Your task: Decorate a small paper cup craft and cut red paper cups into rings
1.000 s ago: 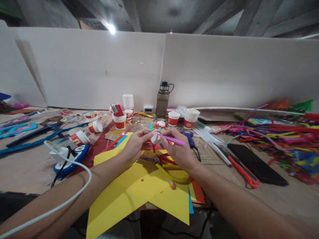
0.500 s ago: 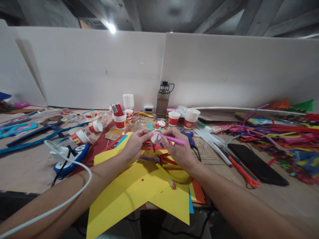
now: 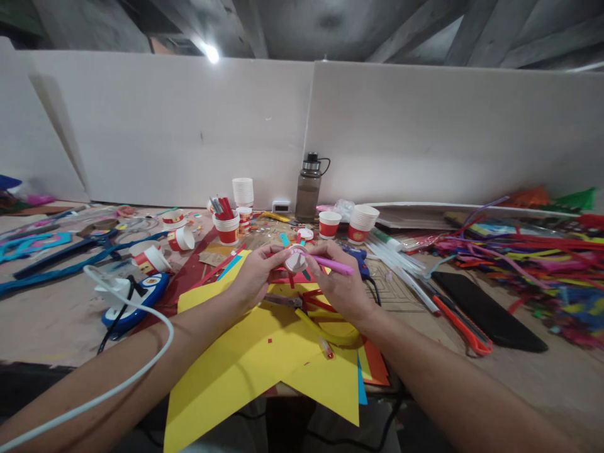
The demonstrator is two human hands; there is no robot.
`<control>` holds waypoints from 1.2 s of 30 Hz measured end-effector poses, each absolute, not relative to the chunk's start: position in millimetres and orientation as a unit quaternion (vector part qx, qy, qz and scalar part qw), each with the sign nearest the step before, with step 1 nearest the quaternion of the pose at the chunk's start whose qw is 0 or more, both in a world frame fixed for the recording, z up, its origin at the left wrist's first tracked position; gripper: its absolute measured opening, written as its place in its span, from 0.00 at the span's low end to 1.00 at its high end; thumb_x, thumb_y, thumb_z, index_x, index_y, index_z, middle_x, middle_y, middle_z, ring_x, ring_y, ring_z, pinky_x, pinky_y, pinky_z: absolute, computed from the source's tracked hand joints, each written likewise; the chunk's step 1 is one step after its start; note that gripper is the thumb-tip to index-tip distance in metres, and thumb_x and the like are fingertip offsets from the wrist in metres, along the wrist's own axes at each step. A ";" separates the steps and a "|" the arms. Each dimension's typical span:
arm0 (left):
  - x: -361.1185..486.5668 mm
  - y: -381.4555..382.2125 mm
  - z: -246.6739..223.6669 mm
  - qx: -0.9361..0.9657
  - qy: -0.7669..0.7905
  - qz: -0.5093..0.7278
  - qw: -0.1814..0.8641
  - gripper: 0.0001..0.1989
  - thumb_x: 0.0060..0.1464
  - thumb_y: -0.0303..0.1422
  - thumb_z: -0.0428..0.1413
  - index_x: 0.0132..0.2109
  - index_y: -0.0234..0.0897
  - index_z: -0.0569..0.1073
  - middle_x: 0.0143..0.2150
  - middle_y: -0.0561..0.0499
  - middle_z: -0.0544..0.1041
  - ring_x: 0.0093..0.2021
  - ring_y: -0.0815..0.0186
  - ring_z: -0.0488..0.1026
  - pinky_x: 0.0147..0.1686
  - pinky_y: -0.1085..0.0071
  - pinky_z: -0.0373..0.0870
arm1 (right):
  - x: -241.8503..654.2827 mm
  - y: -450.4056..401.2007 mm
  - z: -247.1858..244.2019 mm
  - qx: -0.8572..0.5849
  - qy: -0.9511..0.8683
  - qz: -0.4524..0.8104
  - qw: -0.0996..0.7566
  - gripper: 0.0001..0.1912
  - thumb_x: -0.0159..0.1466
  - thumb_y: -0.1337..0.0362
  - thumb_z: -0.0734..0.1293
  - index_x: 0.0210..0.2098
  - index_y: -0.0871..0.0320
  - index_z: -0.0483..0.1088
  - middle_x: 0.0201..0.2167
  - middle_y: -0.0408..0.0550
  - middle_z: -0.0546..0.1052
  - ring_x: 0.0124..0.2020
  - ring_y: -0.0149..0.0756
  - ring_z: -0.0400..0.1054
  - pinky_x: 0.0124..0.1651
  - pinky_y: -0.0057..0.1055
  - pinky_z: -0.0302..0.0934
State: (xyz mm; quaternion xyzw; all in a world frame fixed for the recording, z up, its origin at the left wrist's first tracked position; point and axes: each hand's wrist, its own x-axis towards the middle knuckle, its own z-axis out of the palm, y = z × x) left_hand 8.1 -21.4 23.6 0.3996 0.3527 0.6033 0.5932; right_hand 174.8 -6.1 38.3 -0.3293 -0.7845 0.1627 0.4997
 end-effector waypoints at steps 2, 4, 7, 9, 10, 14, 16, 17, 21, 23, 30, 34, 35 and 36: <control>7.7 -21.2 23.2 0.398 0.352 0.604 0.594 0.15 0.44 0.36 0.64 0.36 0.31 0.72 0.35 0.46 0.76 0.30 0.67 0.75 0.31 0.70 0.73 | 175.1 -5.9 38.1 -0.328 -0.785 0.159 0.500 0.06 0.62 0.60 0.64 0.32 0.56 0.67 0.29 0.44 0.73 0.31 0.33 0.66 0.35 0.30 0.60; 7.4 -20.7 22.5 0.396 0.351 0.605 0.594 0.15 0.44 0.36 0.64 0.36 0.31 0.72 0.35 0.46 0.76 0.31 0.67 0.75 0.31 0.70 0.73 | 175.4 -5.3 38.0 -0.327 -0.787 0.157 0.499 0.06 0.62 0.60 0.63 0.33 0.56 0.67 0.30 0.45 0.73 0.32 0.33 0.66 0.36 0.31 0.60; 7.2 -20.1 21.7 0.395 0.349 0.605 0.597 0.15 0.44 0.36 0.64 0.37 0.31 0.72 0.36 0.45 0.77 0.31 0.67 0.75 0.32 0.69 0.73 | 175.7 -4.6 38.1 -0.327 -0.787 0.152 0.500 0.06 0.62 0.60 0.63 0.33 0.56 0.68 0.30 0.45 0.73 0.32 0.34 0.67 0.36 0.31 0.60; 7.3 -20.0 21.7 0.396 0.351 0.604 0.596 0.15 0.44 0.36 0.64 0.37 0.31 0.72 0.36 0.45 0.77 0.31 0.66 0.75 0.32 0.69 0.73 | 175.5 -4.6 38.6 -0.327 -0.786 0.149 0.503 0.06 0.62 0.60 0.63 0.33 0.56 0.67 0.30 0.45 0.74 0.32 0.34 0.67 0.36 0.31 0.61; 7.4 -20.1 21.9 0.397 0.351 0.604 0.595 0.15 0.44 0.36 0.64 0.37 0.31 0.72 0.36 0.46 0.77 0.31 0.66 0.75 0.32 0.69 0.73 | 175.4 -4.7 38.9 -0.327 -0.786 0.148 0.504 0.06 0.62 0.60 0.63 0.33 0.56 0.67 0.30 0.45 0.74 0.32 0.34 0.67 0.36 0.31 0.61; 7.8 -21.0 23.6 0.404 0.347 0.602 0.594 0.15 0.44 0.36 0.63 0.36 0.31 0.71 0.36 0.47 0.76 0.32 0.67 0.75 0.33 0.69 0.73 | 175.1 -5.5 39.8 -0.326 -0.783 0.154 0.507 0.05 0.63 0.61 0.63 0.33 0.56 0.67 0.30 0.45 0.73 0.32 0.33 0.66 0.36 0.31 0.60; 8.1 -21.2 24.4 0.405 0.347 0.602 0.595 0.15 0.44 0.36 0.63 0.36 0.32 0.71 0.35 0.48 0.76 0.31 0.68 0.74 0.33 0.70 0.73 | 175.2 -5.5 39.6 -0.325 -0.781 0.156 0.510 0.05 0.63 0.61 0.64 0.32 0.56 0.67 0.30 0.45 0.73 0.32 0.33 0.66 0.36 0.31 0.60; 8.2 -21.2 24.6 0.404 0.348 0.602 0.594 0.14 0.44 0.36 0.64 0.35 0.32 0.71 0.34 0.49 0.76 0.31 0.68 0.74 0.32 0.70 0.73 | 175.2 -5.3 39.4 -0.325 -0.779 0.156 0.513 0.05 0.63 0.61 0.64 0.32 0.56 0.66 0.30 0.45 0.72 0.32 0.33 0.66 0.36 0.31 0.60; 8.6 -20.0 23.8 0.401 0.352 0.602 0.593 0.14 0.43 0.36 0.64 0.34 0.32 0.71 0.34 0.49 0.75 0.30 0.69 0.74 0.32 0.71 0.73 | 175.4 -3.8 38.4 -0.328 -0.773 0.164 0.517 0.05 0.63 0.61 0.64 0.32 0.56 0.67 0.30 0.45 0.73 0.31 0.33 0.66 0.36 0.30 0.60; 8.6 -19.3 23.2 0.400 0.351 0.602 0.595 0.15 0.44 0.36 0.64 0.35 0.32 0.72 0.35 0.48 0.76 0.31 0.69 0.74 0.32 0.71 0.73 | 175.5 -3.5 38.5 -0.328 -0.774 0.170 0.514 0.05 0.63 0.61 0.64 0.33 0.56 0.67 0.30 0.45 0.73 0.31 0.33 0.66 0.35 0.30 0.60; 8.7 -18.3 23.2 0.369 0.358 0.607 0.606 0.14 0.45 0.36 0.63 0.35 0.31 0.71 0.32 0.48 0.76 0.29 0.69 0.73 0.27 0.72 0.71 | 176.9 -8.1 43.5 -0.313 -0.756 0.189 0.542 0.05 0.63 0.61 0.64 0.35 0.56 0.68 0.32 0.45 0.73 0.35 0.34 0.68 0.40 0.31 0.62; 7.9 -15.0 20.5 0.346 0.349 0.623 0.608 0.11 0.46 0.34 0.62 0.34 0.32 0.71 0.33 0.49 0.75 0.31 0.70 0.72 0.30 0.75 0.70 | 178.0 -3.6 42.7 -0.330 -0.699 0.274 0.572 0.09 0.63 0.58 0.63 0.41 0.55 0.68 0.37 0.46 0.74 0.37 0.34 0.69 0.42 0.32 0.63; 7.8 -14.1 19.8 0.342 0.343 0.629 0.608 0.10 0.46 0.34 0.62 0.34 0.32 0.72 0.33 0.49 0.75 0.32 0.71 0.72 0.32 0.75 0.70 | 178.0 -1.1 41.7 -0.342 -0.683 0.294 0.574 0.11 0.63 0.57 0.62 0.42 0.55 0.68 0.39 0.47 0.74 0.38 0.35 0.69 0.43 0.32 0.63; 7.9 -13.5 19.2 0.341 0.337 0.633 0.608 0.10 0.46 0.33 0.62 0.34 0.32 0.72 0.33 0.50 0.75 0.32 0.72 0.71 0.32 0.76 0.70 | 177.9 1.6 40.5 -0.355 -0.669 0.313 0.573 0.12 0.63 0.56 0.62 0.42 0.55 0.68 0.40 0.47 0.75 0.40 0.36 0.69 0.44 0.33 0.63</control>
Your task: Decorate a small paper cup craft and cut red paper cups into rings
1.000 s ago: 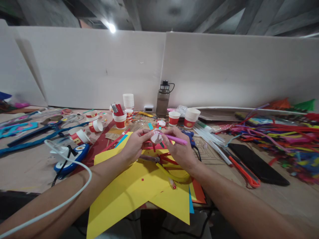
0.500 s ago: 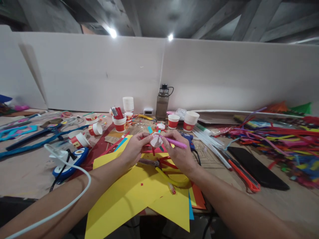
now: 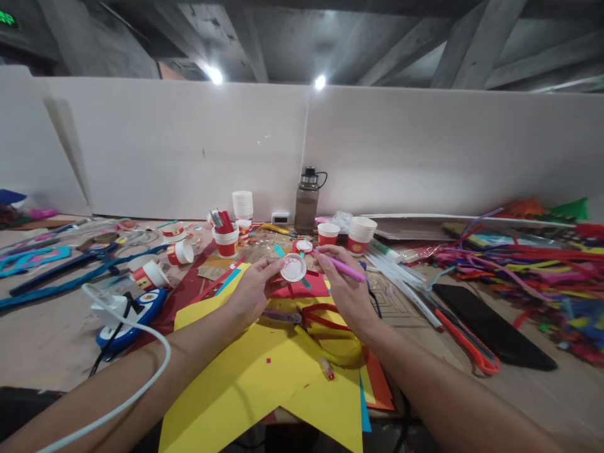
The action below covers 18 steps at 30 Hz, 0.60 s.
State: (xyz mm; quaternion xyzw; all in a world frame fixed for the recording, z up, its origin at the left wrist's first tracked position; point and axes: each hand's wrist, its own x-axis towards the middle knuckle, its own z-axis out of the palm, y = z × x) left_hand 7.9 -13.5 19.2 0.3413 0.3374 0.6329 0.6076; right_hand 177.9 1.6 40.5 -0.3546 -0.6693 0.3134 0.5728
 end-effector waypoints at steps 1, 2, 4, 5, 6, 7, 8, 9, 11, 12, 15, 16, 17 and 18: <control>8.0 -13.1 18.9 0.342 0.333 0.635 0.608 0.10 0.46 0.33 0.62 0.34 0.32 0.72 0.33 0.51 0.74 0.31 0.73 0.71 0.32 0.76 0.69 | 177.7 4.3 39.1 -0.364 -0.658 0.332 0.570 0.13 0.63 0.55 0.63 0.42 0.55 0.69 0.41 0.47 0.75 0.42 0.36 0.69 0.45 0.34 0.63; 8.3 -13.0 18.6 0.343 0.329 0.637 0.608 0.10 0.46 0.33 0.63 0.34 0.33 0.72 0.32 0.52 0.74 0.31 0.73 0.70 0.32 0.77 0.69 | 177.3 6.8 37.8 -0.370 -0.649 0.350 0.565 0.14 0.62 0.54 0.63 0.42 0.55 0.69 0.42 0.48 0.75 0.43 0.37 0.69 0.46 0.34 0.63; 8.8 -13.5 18.7 0.346 0.321 0.639 0.608 0.10 0.45 0.33 0.63 0.33 0.33 0.72 0.32 0.53 0.73 0.30 0.74 0.69 0.30 0.77 0.68 | 176.1 10.1 35.6 -0.369 -0.643 0.382 0.552 0.16 0.61 0.53 0.64 0.43 0.55 0.69 0.42 0.48 0.75 0.44 0.38 0.68 0.47 0.35 0.62; 9.0 -13.9 18.9 0.350 0.315 0.639 0.609 0.10 0.45 0.33 0.63 0.33 0.33 0.72 0.32 0.53 0.73 0.29 0.74 0.69 0.29 0.77 0.68 | 175.5 10.8 34.9 -0.364 -0.644 0.395 0.545 0.16 0.60 0.52 0.65 0.43 0.55 0.69 0.43 0.48 0.75 0.44 0.38 0.68 0.47 0.35 0.62; 9.2 -14.4 19.2 0.355 0.310 0.638 0.609 0.10 0.45 0.33 0.63 0.34 0.34 0.72 0.32 0.53 0.73 0.30 0.74 0.69 0.29 0.77 0.67 | 174.8 10.8 34.6 -0.358 -0.647 0.405 0.538 0.16 0.60 0.52 0.65 0.43 0.55 0.69 0.42 0.48 0.75 0.44 0.38 0.68 0.46 0.35 0.62; 9.3 -14.8 19.6 0.361 0.305 0.637 0.609 0.10 0.46 0.33 0.63 0.34 0.34 0.72 0.32 0.53 0.74 0.30 0.74 0.69 0.30 0.77 0.67 | 174.3 10.4 34.6 -0.352 -0.651 0.413 0.531 0.16 0.59 0.53 0.65 0.43 0.55 0.69 0.42 0.47 0.75 0.43 0.37 0.68 0.45 0.34 0.62; 9.3 -15.2 19.9 0.366 0.301 0.635 0.610 0.10 0.46 0.33 0.63 0.34 0.33 0.72 0.33 0.52 0.74 0.30 0.74 0.70 0.30 0.77 0.67 | 173.9 9.7 35.0 -0.347 -0.655 0.419 0.525 0.16 0.59 0.53 0.66 0.42 0.56 0.69 0.42 0.48 0.75 0.42 0.37 0.68 0.44 0.33 0.62; 9.3 -15.4 20.3 0.370 0.298 0.634 0.611 0.10 0.46 0.33 0.63 0.34 0.33 0.72 0.33 0.52 0.74 0.30 0.74 0.70 0.31 0.77 0.68 | 173.7 9.0 35.5 -0.344 -0.657 0.424 0.520 0.16 0.59 0.53 0.66 0.42 0.56 0.70 0.41 0.48 0.74 0.41 0.36 0.68 0.43 0.32 0.62; 9.3 -15.7 20.9 0.371 0.298 0.629 0.615 0.10 0.46 0.33 0.62 0.35 0.33 0.73 0.34 0.51 0.74 0.31 0.73 0.70 0.33 0.77 0.68 | 173.8 7.8 36.5 -0.346 -0.655 0.429 0.516 0.16 0.58 0.54 0.67 0.41 0.57 0.70 0.40 0.48 0.74 0.38 0.34 0.68 0.40 0.30 0.61; 9.3 -15.9 21.2 0.370 0.299 0.626 0.618 0.10 0.46 0.33 0.63 0.35 0.32 0.73 0.34 0.51 0.75 0.32 0.73 0.71 0.33 0.76 0.68 | 174.1 7.6 36.8 -0.348 -0.654 0.430 0.516 0.15 0.58 0.54 0.67 0.41 0.57 0.70 0.40 0.47 0.74 0.37 0.33 0.67 0.39 0.30 0.61; 9.4 -16.9 22.0 0.367 0.305 0.611 0.632 0.10 0.46 0.33 0.62 0.34 0.32 0.73 0.34 0.51 0.75 0.32 0.72 0.71 0.32 0.75 0.68 | 175.1 8.5 36.4 -0.348 -0.653 0.435 0.514 0.15 0.58 0.54 0.67 0.41 0.56 0.70 0.40 0.47 0.74 0.37 0.33 0.67 0.38 0.29 0.60; 9.3 -17.3 22.3 0.367 0.308 0.607 0.634 0.10 0.46 0.34 0.62 0.34 0.32 0.73 0.34 0.51 0.75 0.31 0.72 0.71 0.32 0.75 0.68 | 175.3 8.9 36.1 -0.346 -0.654 0.437 0.512 0.15 0.58 0.54 0.67 0.41 0.56 0.71 0.40 0.47 0.74 0.37 0.33 0.67 0.38 0.29 0.60; 9.2 -17.7 22.7 0.368 0.311 0.604 0.635 0.10 0.46 0.34 0.63 0.34 0.33 0.73 0.33 0.51 0.74 0.31 0.72 0.70 0.31 0.76 0.68 | 175.5 9.3 35.7 -0.343 -0.655 0.438 0.511 0.14 0.58 0.55 0.67 0.41 0.56 0.71 0.40 0.47 0.74 0.38 0.32 0.67 0.38 0.29 0.60; 9.0 -18.0 23.0 0.369 0.315 0.602 0.635 0.11 0.46 0.35 0.63 0.33 0.32 0.73 0.33 0.52 0.74 0.30 0.73 0.70 0.30 0.76 0.68 | 175.7 9.5 35.4 -0.341 -0.657 0.438 0.510 0.14 0.58 0.55 0.67 0.40 0.56 0.71 0.40 0.46 0.74 0.38 0.33 0.67 0.38 0.29 0.60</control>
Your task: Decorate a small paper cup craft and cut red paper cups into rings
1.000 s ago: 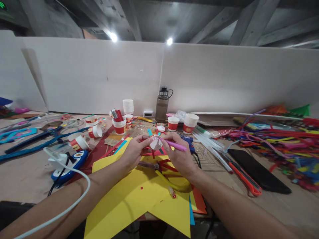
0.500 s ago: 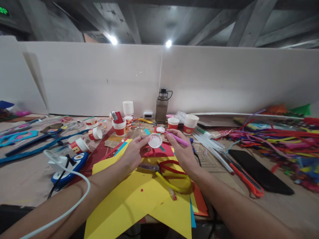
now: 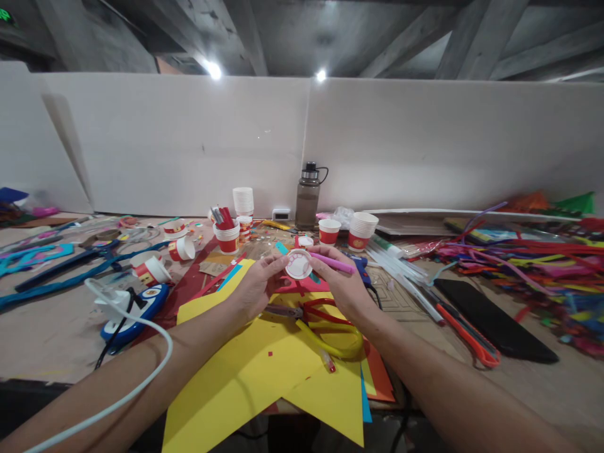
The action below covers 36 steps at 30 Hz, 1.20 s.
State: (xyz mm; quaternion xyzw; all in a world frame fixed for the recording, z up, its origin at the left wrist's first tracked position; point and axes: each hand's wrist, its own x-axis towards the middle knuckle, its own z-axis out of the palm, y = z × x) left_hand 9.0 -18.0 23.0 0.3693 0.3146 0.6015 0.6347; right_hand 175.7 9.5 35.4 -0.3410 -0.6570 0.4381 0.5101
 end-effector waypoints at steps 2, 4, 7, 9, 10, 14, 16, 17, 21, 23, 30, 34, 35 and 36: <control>8.5 -18.4 23.6 0.372 0.324 0.600 0.630 0.11 0.45 0.35 0.63 0.33 0.32 0.73 0.32 0.52 0.74 0.29 0.73 0.70 0.29 0.76 0.68 | 175.7 9.5 35.2 -0.338 -0.663 0.433 0.509 0.14 0.58 0.55 0.67 0.39 0.56 0.71 0.38 0.46 0.74 0.37 0.33 0.67 0.38 0.29 0.60; 8.1 -18.4 23.7 0.378 0.333 0.597 0.625 0.12 0.44 0.35 0.63 0.34 0.32 0.73 0.31 0.52 0.73 0.29 0.73 0.69 0.29 0.76 0.68 | 175.7 9.0 35.5 -0.340 -0.674 0.421 0.503 0.14 0.58 0.55 0.67 0.39 0.57 0.71 0.37 0.46 0.74 0.37 0.34 0.67 0.38 0.29 0.60; 7.7 -17.5 22.8 0.386 0.338 0.592 0.621 0.12 0.44 0.35 0.64 0.34 0.31 0.73 0.31 0.51 0.73 0.28 0.73 0.69 0.30 0.75 0.68 | 176.0 7.4 37.2 -0.344 -0.694 0.398 0.492 0.13 0.59 0.54 0.66 0.39 0.57 0.71 0.37 0.46 0.74 0.38 0.35 0.67 0.39 0.31 0.61; 7.5 -16.6 21.9 0.385 0.341 0.598 0.615 0.13 0.44 0.35 0.64 0.34 0.31 0.74 0.32 0.51 0.73 0.28 0.73 0.69 0.30 0.75 0.67 | 176.7 5.5 39.4 -0.343 -0.701 0.372 0.503 0.13 0.60 0.55 0.65 0.40 0.56 0.70 0.39 0.46 0.74 0.40 0.36 0.67 0.42 0.32 0.61; 7.5 -16.1 21.5 0.385 0.341 0.603 0.610 0.13 0.44 0.35 0.64 0.35 0.31 0.74 0.32 0.51 0.73 0.28 0.74 0.69 0.29 0.76 0.67 | 177.2 4.1 40.9 -0.343 -0.702 0.355 0.514 0.13 0.61 0.56 0.65 0.41 0.56 0.69 0.40 0.46 0.74 0.41 0.36 0.67 0.43 0.32 0.61; 7.1 -14.8 20.7 0.379 0.344 0.623 0.591 0.14 0.42 0.35 0.65 0.35 0.32 0.74 0.34 0.51 0.73 0.30 0.74 0.69 0.29 0.77 0.67 | 179.7 -3.7 46.9 -0.333 -0.708 0.281 0.555 0.11 0.64 0.58 0.62 0.43 0.55 0.67 0.40 0.46 0.74 0.41 0.35 0.68 0.45 0.31 0.61; 6.9 -14.4 20.4 0.374 0.350 0.627 0.587 0.14 0.42 0.36 0.65 0.35 0.32 0.75 0.34 0.51 0.73 0.31 0.73 0.69 0.29 0.77 0.67 | 179.8 -7.5 48.3 -0.322 -0.730 0.256 0.546 0.09 0.65 0.59 0.61 0.41 0.55 0.68 0.38 0.46 0.74 0.40 0.34 0.68 0.43 0.30 0.62; 6.8 -14.3 20.2 0.374 0.352 0.628 0.585 0.14 0.41 0.36 0.65 0.35 0.32 0.75 0.34 0.50 0.73 0.31 0.73 0.69 0.29 0.76 0.67 | 179.4 -8.9 48.3 -0.314 -0.745 0.248 0.533 0.08 0.65 0.60 0.61 0.40 0.56 0.68 0.38 0.45 0.74 0.39 0.34 0.68 0.42 0.30 0.61; 6.5 -14.0 18.9 0.381 0.356 0.622 0.584 0.15 0.42 0.37 0.65 0.36 0.33 0.75 0.37 0.49 0.74 0.32 0.72 0.70 0.31 0.76 0.68 | 176.3 -9.7 45.3 -0.307 -0.782 0.220 0.495 0.07 0.64 0.61 0.61 0.39 0.56 0.67 0.36 0.46 0.73 0.37 0.34 0.68 0.41 0.31 0.61; 6.7 -14.6 19.0 0.384 0.357 0.623 0.581 0.14 0.42 0.37 0.65 0.36 0.32 0.75 0.36 0.49 0.74 0.32 0.72 0.70 0.32 0.75 0.68 | 175.2 -8.4 43.6 -0.314 -0.785 0.204 0.494 0.07 0.64 0.60 0.61 0.38 0.56 0.67 0.35 0.46 0.73 0.37 0.35 0.67 0.41 0.31 0.60; 9.4 -18.7 23.8 0.387 0.344 0.628 0.581 0.12 0.43 0.35 0.64 0.33 0.31 0.75 0.32 0.50 0.75 0.32 0.71 0.72 0.37 0.72 0.70 | 175.2 -5.9 41.9 -0.316 -0.790 0.190 0.490 0.08 0.64 0.59 0.62 0.38 0.55 0.70 0.37 0.48 0.75 0.40 0.37 0.68 0.45 0.35 0.60; 10.3 -18.2 24.7 0.382 0.331 0.632 0.587 0.11 0.44 0.34 0.64 0.34 0.31 0.74 0.33 0.49 0.76 0.33 0.70 0.73 0.40 0.70 0.71 | 174.9 -6.5 42.8 -0.314 -0.790 0.204 0.486 0.07 0.64 0.60 0.62 0.38 0.55 0.69 0.36 0.47 0.75 0.38 0.36 0.68 0.43 0.33 0.61; 10.4 -18.0 24.7 0.380 0.331 0.633 0.588 0.11 0.44 0.34 0.64 0.34 0.31 0.74 0.33 0.49 0.76 0.33 0.70 0.73 0.40 0.71 0.71 | 174.8 -6.7 43.0 -0.316 -0.788 0.203 0.488 0.07 0.64 0.59 0.62 0.38 0.55 0.69 0.36 0.46 0.75 0.38 0.35 0.68 0.42 0.32 0.61; 10.5 -18.0 24.6 0.377 0.332 0.633 0.588 0.11 0.44 0.33 0.64 0.33 0.31 0.74 0.32 0.50 0.76 0.33 0.70 0.73 0.40 0.71 0.71 | 174.7 -6.9 43.2 -0.319 -0.786 0.202 0.489 0.07 0.64 0.59 0.62 0.38 0.56 0.68 0.36 0.46 0.74 0.37 0.35 0.68 0.41 0.32 0.61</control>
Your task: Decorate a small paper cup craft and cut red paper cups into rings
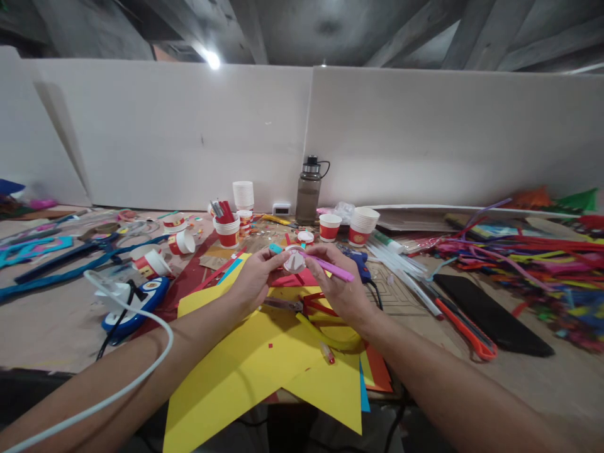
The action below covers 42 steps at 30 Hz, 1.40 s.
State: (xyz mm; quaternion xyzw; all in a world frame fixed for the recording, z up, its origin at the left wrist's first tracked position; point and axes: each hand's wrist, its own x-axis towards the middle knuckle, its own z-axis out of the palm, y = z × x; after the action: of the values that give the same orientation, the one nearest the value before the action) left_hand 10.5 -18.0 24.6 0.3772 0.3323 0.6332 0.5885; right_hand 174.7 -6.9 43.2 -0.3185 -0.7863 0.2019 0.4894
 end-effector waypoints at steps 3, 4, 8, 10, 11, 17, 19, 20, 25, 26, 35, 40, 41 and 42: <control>10.8 -18.2 24.1 0.374 0.333 0.633 0.590 0.11 0.44 0.33 0.64 0.33 0.31 0.74 0.32 0.50 0.75 0.33 0.70 0.73 0.39 0.71 0.71 | 174.2 -7.1 43.0 -0.327 -0.783 0.196 0.491 0.08 0.63 0.59 0.63 0.37 0.56 0.68 0.34 0.46 0.74 0.36 0.34 0.68 0.40 0.31 0.61; 10.8 -18.3 23.8 0.374 0.331 0.634 0.590 0.11 0.44 0.33 0.64 0.33 0.30 0.74 0.32 0.50 0.75 0.33 0.70 0.73 0.40 0.71 0.71 | 174.1 -7.0 42.7 -0.328 -0.784 0.195 0.490 0.08 0.63 0.58 0.63 0.37 0.56 0.68 0.34 0.46 0.74 0.35 0.34 0.68 0.40 0.31 0.61; 10.7 -18.3 22.6 0.379 0.318 0.635 0.593 0.10 0.45 0.33 0.63 0.33 0.30 0.74 0.31 0.50 0.75 0.33 0.70 0.73 0.41 0.68 0.71 | 173.9 -6.4 41.1 -0.329 -0.784 0.193 0.489 0.08 0.63 0.58 0.63 0.36 0.56 0.69 0.34 0.47 0.75 0.35 0.35 0.68 0.40 0.32 0.61; 10.6 -18.2 22.4 0.381 0.313 0.633 0.597 0.10 0.45 0.33 0.63 0.33 0.31 0.74 0.32 0.50 0.75 0.33 0.69 0.73 0.42 0.67 0.71 | 173.9 -6.3 40.6 -0.332 -0.784 0.192 0.489 0.09 0.63 0.57 0.63 0.36 0.56 0.69 0.34 0.47 0.75 0.35 0.35 0.68 0.40 0.32 0.61; 10.6 -18.3 22.5 0.382 0.312 0.633 0.597 0.10 0.45 0.33 0.63 0.33 0.31 0.74 0.32 0.50 0.75 0.33 0.69 0.73 0.42 0.67 0.71 | 173.9 -6.4 40.6 -0.333 -0.784 0.191 0.488 0.09 0.63 0.57 0.63 0.36 0.56 0.69 0.34 0.47 0.75 0.35 0.35 0.68 0.39 0.32 0.61; 10.8 -18.6 23.1 0.375 0.313 0.634 0.599 0.10 0.44 0.32 0.64 0.32 0.31 0.73 0.31 0.50 0.75 0.32 0.70 0.72 0.41 0.68 0.71 | 173.6 -6.8 40.7 -0.333 -0.786 0.188 0.486 0.09 0.63 0.57 0.63 0.35 0.55 0.69 0.33 0.46 0.75 0.35 0.35 0.68 0.39 0.32 0.61; 10.6 -18.6 22.8 0.372 0.312 0.633 0.603 0.10 0.43 0.32 0.64 0.32 0.31 0.73 0.31 0.50 0.75 0.32 0.70 0.73 0.41 0.67 0.71 | 173.5 -6.6 40.4 -0.334 -0.787 0.186 0.485 0.09 0.63 0.57 0.63 0.35 0.55 0.69 0.33 0.47 0.75 0.35 0.35 0.68 0.40 0.33 0.61; 10.5 -18.6 22.6 0.373 0.312 0.632 0.604 0.10 0.43 0.32 0.64 0.32 0.31 0.73 0.31 0.50 0.75 0.32 0.69 0.73 0.42 0.67 0.72 | 173.5 -6.6 40.2 -0.335 -0.787 0.185 0.483 0.09 0.63 0.57 0.63 0.35 0.55 0.69 0.33 0.47 0.75 0.35 0.36 0.68 0.40 0.33 0.61; 10.3 -18.5 21.6 0.383 0.320 0.628 0.597 0.11 0.43 0.33 0.64 0.32 0.31 0.73 0.33 0.49 0.76 0.33 0.69 0.74 0.41 0.68 0.72 | 173.9 -6.5 39.9 -0.337 -0.788 0.190 0.478 0.09 0.63 0.57 0.63 0.35 0.55 0.69 0.33 0.47 0.75 0.35 0.36 0.68 0.40 0.33 0.60; 10.4 -18.8 21.8 0.384 0.322 0.627 0.596 0.11 0.43 0.33 0.64 0.32 0.31 0.73 0.33 0.50 0.76 0.33 0.69 0.74 0.40 0.68 0.72 | 173.9 -6.4 40.0 -0.338 -0.788 0.190 0.478 0.09 0.63 0.57 0.63 0.35 0.55 0.69 0.33 0.47 0.75 0.35 0.36 0.68 0.40 0.33 0.60; 11.0 -20.9 23.6 0.394 0.325 0.626 0.589 0.12 0.42 0.34 0.65 0.32 0.31 0.73 0.31 0.50 0.76 0.32 0.69 0.73 0.40 0.68 0.71 | 172.7 -4.4 39.7 -0.338 -0.794 0.170 0.476 0.08 0.63 0.58 0.62 0.34 0.55 0.70 0.32 0.48 0.75 0.35 0.37 0.68 0.40 0.34 0.60; 11.1 -19.9 22.5 0.391 0.323 0.625 0.594 0.11 0.43 0.34 0.64 0.32 0.31 0.73 0.32 0.50 0.76 0.33 0.69 0.73 0.41 0.69 0.71 | 172.5 -3.9 38.9 -0.343 -0.793 0.161 0.478 0.09 0.63 0.57 0.62 0.34 0.55 0.70 0.32 0.48 0.75 0.34 0.37 0.67 0.39 0.35 0.60; 11.1 -19.9 22.5 0.390 0.321 0.626 0.594 0.11 0.43 0.34 0.64 0.31 0.31 0.73 0.32 0.50 0.76 0.33 0.70 0.73 0.41 0.69 0.71 | 172.5 -3.9 38.9 -0.342 -0.793 0.160 0.479 0.09 0.63 0.57 0.62 0.34 0.55 0.70 0.32 0.48 0.75 0.34 0.38 0.67 0.39 0.35 0.60; 11.2 -20.0 22.6 0.389 0.320 0.627 0.594 0.11 0.43 0.33 0.64 0.31 0.31 0.73 0.32 0.50 0.76 0.33 0.70 0.73 0.41 0.69 0.71 | 172.5 -3.9 38.9 -0.342 -0.792 0.160 0.479 0.09 0.63 0.57 0.62 0.34 0.55 0.70 0.32 0.49 0.75 0.34 0.38 0.67 0.39 0.35 0.60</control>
State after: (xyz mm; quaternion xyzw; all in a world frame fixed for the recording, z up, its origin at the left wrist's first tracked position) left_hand 11.2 -20.0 22.6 0.3890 0.3201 0.6273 0.5938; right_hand 172.5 -3.9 38.9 -0.3421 -0.7924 0.1596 0.4792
